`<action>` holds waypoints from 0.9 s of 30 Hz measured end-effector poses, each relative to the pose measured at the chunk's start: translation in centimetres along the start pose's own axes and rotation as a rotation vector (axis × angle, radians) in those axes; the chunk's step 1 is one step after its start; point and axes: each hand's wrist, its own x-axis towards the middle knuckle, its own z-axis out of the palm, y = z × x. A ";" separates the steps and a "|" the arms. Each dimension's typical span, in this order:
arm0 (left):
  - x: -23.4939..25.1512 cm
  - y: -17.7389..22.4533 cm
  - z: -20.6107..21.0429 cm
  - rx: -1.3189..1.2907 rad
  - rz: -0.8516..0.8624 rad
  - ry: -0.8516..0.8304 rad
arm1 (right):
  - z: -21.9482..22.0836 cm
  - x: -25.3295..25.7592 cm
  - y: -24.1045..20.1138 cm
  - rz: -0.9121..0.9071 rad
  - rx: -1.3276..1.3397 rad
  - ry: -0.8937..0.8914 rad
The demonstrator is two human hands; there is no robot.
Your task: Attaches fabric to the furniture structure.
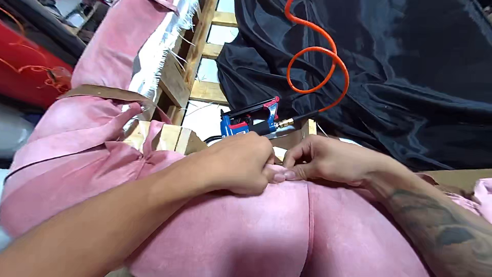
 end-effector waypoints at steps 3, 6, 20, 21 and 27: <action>-0.4 0.6 0.6 -0.073 -0.024 0.072 | 0.5 0.0 0.4 0.062 0.146 0.014; 0.1 1.0 1.5 0.036 0.050 0.335 | -0.4 -0.2 0.6 -0.026 0.143 -0.050; 3.8 1.3 0.1 -0.052 -0.134 -0.137 | -2.2 1.4 -3.3 0.199 -0.847 0.500; 3.7 1.5 0.3 -0.071 -0.132 -0.197 | -3.3 3.0 -3.3 0.119 -0.920 0.488; 5.0 -0.1 0.1 -0.052 0.089 -0.315 | -2.3 16.5 2.0 -0.145 -1.111 0.036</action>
